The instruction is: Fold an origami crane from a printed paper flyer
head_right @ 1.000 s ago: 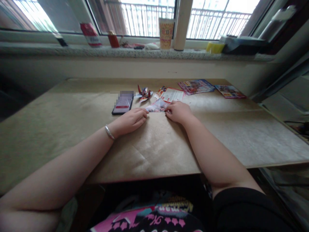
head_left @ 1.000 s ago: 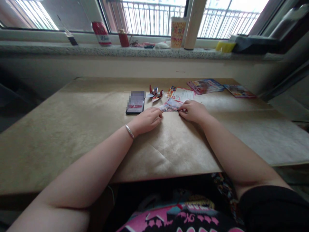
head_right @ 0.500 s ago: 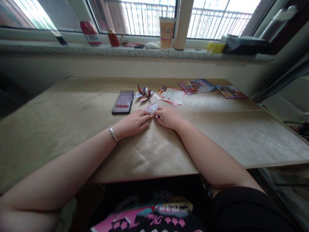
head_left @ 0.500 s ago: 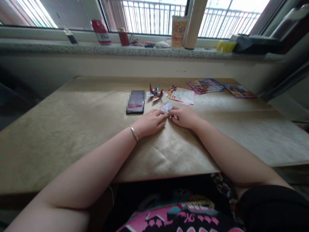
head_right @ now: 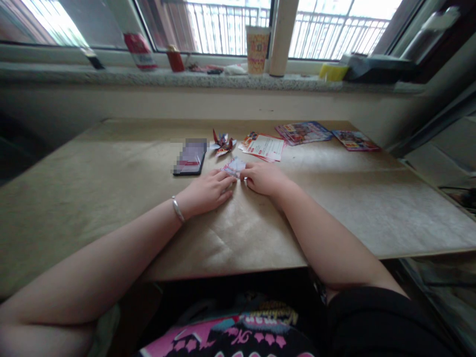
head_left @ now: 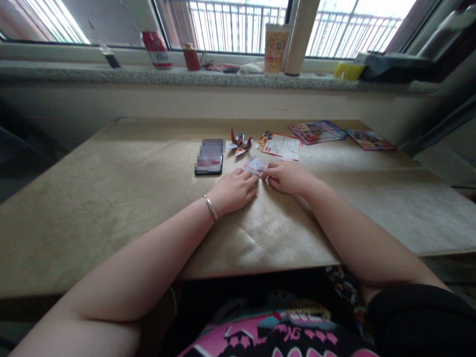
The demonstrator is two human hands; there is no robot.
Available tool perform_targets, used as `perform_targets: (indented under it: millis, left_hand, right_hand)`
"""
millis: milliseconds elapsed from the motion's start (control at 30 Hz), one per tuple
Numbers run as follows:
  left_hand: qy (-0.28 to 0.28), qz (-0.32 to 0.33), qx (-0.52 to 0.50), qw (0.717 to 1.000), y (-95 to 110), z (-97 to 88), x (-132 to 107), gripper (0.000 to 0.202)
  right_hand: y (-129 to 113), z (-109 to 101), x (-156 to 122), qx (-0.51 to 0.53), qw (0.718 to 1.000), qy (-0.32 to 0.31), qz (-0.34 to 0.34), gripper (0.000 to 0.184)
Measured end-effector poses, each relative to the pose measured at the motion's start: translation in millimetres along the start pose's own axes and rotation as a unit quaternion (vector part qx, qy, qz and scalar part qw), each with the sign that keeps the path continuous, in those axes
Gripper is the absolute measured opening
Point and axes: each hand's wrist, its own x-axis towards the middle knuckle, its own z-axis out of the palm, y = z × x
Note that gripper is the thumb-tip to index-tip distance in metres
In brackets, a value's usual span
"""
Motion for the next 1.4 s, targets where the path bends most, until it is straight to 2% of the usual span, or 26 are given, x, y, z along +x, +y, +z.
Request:
perform_targets:
  millis: [300, 800, 1100, 1400]
  left_hand:
    - [0.008, -0.049, 0.0, 0.999, 4.6, 4.5, 3.7, 0.045]
    - [0.01, -0.041, 0.008, 0.999, 3.2, 2.5, 2.9, 0.044]
    - [0.009, -0.047, -0.008, 0.999, 2.2, -1.7, 1.1, 0.042]
    - [-0.005, -0.031, -0.026, 0.999, -1.5, -5.9, -0.9, 0.038]
  right_hand:
    - [21.3, -3.6, -2.8, 0.041, 0.999, -0.032, 0.013, 0.035]
    - [53.1, -12.6, -13.7, 0.023, 0.995, -0.077, 0.062, 0.036]
    - [56.8, -18.4, -17.7, -0.007, 0.987, -0.119, 0.107, 0.036]
    - [61.3, -14.5, -17.3, 0.01, 0.988, -0.11, 0.108, 0.032]
